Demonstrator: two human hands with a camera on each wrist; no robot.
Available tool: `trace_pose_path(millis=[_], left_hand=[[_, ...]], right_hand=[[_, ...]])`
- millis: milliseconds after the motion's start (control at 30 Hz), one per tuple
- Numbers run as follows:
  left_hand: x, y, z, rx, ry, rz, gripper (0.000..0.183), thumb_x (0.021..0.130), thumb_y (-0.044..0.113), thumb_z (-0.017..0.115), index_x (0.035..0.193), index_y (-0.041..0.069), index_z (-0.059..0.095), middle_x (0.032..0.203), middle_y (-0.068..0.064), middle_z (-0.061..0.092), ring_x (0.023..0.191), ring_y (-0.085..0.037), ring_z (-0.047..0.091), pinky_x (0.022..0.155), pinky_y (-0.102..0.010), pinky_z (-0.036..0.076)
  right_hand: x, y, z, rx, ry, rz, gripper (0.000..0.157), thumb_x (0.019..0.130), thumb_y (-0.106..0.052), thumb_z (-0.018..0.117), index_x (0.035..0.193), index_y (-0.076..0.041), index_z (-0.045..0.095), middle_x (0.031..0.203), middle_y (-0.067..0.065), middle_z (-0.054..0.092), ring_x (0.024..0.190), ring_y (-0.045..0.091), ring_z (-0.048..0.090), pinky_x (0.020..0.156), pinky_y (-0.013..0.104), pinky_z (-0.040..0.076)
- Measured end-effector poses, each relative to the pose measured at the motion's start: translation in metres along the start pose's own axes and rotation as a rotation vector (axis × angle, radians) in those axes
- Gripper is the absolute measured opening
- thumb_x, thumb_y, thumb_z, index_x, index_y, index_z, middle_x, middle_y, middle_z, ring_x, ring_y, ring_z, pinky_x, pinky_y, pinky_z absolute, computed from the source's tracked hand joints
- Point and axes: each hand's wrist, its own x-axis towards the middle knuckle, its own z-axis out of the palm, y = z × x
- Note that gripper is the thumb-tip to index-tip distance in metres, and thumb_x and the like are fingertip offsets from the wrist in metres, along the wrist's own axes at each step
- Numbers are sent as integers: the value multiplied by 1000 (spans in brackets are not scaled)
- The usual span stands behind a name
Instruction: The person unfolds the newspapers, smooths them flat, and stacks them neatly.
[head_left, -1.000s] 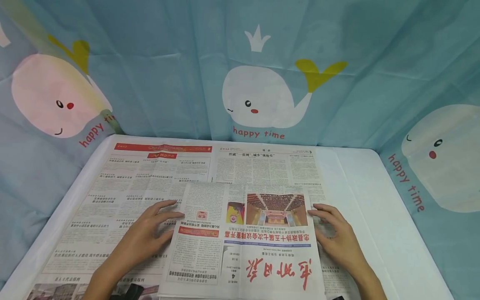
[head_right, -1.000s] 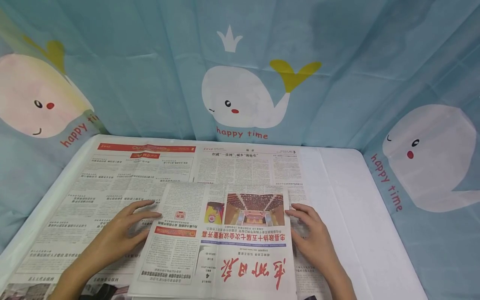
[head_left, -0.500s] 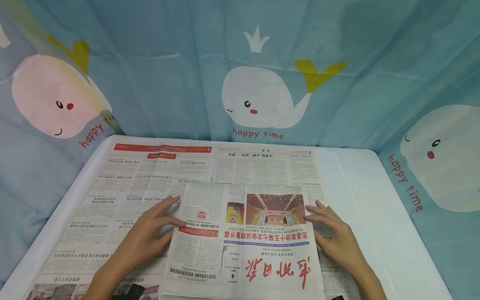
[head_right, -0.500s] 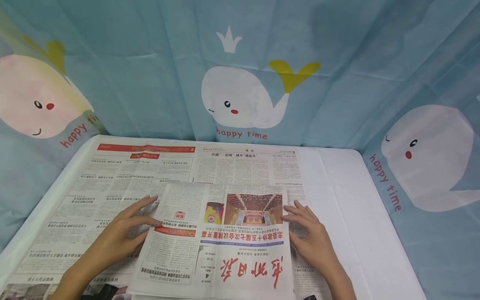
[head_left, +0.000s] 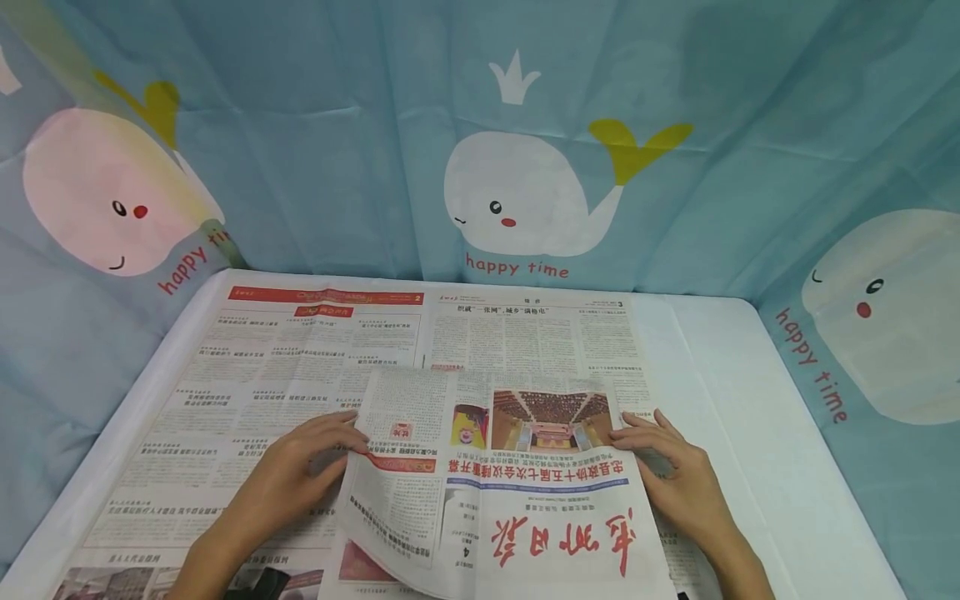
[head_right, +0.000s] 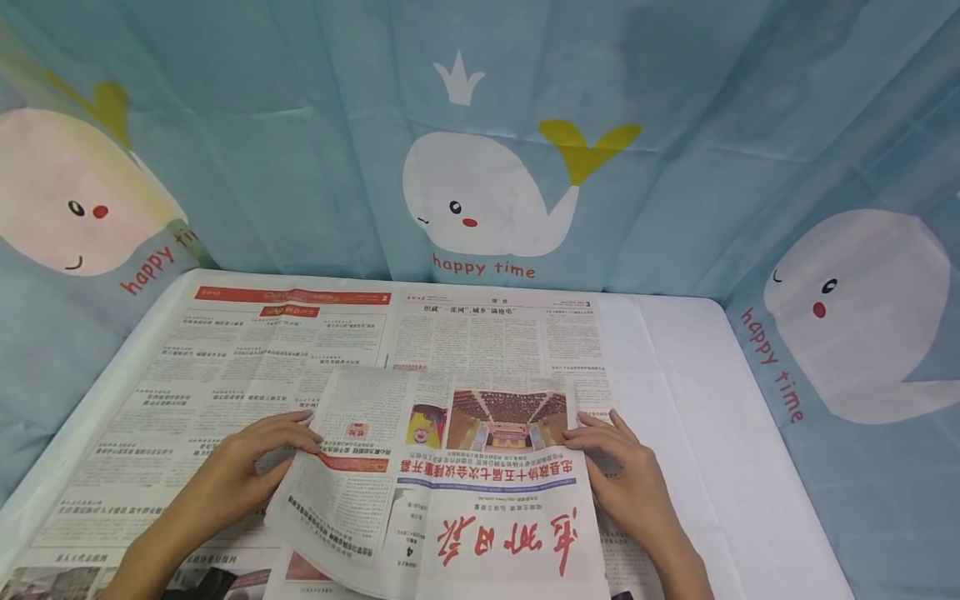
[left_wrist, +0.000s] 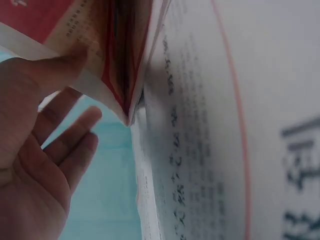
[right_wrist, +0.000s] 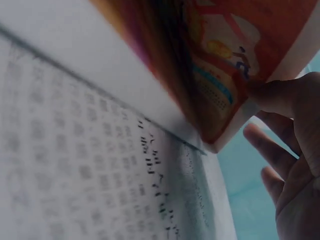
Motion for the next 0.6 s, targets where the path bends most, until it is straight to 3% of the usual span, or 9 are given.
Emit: trace_pose_path(millis=[100, 233, 300, 333, 400, 533, 567, 600], left_hand=[[1, 0, -3, -56, 3, 36, 52, 79, -7, 86, 104, 37, 76, 121, 10, 79, 128, -14, 69, 109, 1, 33], [1, 3, -6, -151, -10, 35, 48, 81, -4, 86, 107, 36, 77, 121, 5, 80, 123, -1, 69, 105, -1, 41], [2, 5, -9, -190, -9, 34, 46, 82, -3, 86, 108, 34, 77, 120, 4, 80, 121, 2, 69, 103, -2, 43], [2, 6, -10, -204, -7, 36, 45, 82, -3, 86, 109, 33, 77, 120, 4, 80, 120, 3, 69, 103, -3, 44], [3, 8, -13, -214, 3, 44, 45, 82, -4, 86, 111, 31, 77, 119, 3, 80, 119, 4, 69, 103, -4, 45], [3, 10, -19, -206, 39, 34, 44, 85, -5, 83, 114, 28, 77, 117, 4, 79, 116, 8, 67, 101, -4, 46], [3, 10, -21, -205, 47, 28, 44, 85, -6, 82, 114, 27, 78, 116, 4, 79, 115, 9, 67, 100, -4, 46], [4, 11, -22, -206, 55, 24, 44, 85, -7, 82, 114, 26, 78, 115, 4, 79, 115, 10, 67, 99, -4, 47]], right_hand=[[0, -2, -2, 38, 3, 18, 38, 80, 12, 84, 103, -18, 81, 107, 7, 83, 126, -10, 63, 124, 12, 30], [-1, -5, -8, 75, -8, 91, 34, 81, 8, 85, 104, -16, 80, 111, 10, 82, 122, -9, 65, 121, 10, 32], [-2, -8, -11, 78, -19, 145, 32, 82, 3, 86, 106, -17, 80, 115, 4, 81, 126, -11, 61, 118, 9, 34], [-2, -9, -13, 80, -25, 180, 30, 83, 1, 87, 106, -17, 80, 118, 0, 81, 128, -13, 58, 119, 16, 39], [-2, -11, -17, 92, -31, 206, 34, 80, -1, 89, 108, -16, 80, 120, -9, 79, 132, -14, 54, 115, 14, 40], [1, -12, -24, 199, -32, 133, 48, 70, 11, 91, 112, -6, 77, 118, -11, 77, 134, -8, 56, 113, 15, 43], [1, -12, -25, 236, -32, 103, 51, 67, 15, 90, 112, -3, 76, 117, -9, 77, 133, -5, 59, 111, 8, 41], [1, -12, -26, 279, -32, 88, 52, 66, 19, 88, 113, -1, 75, 116, -8, 77, 131, -3, 60, 110, 9, 42]])
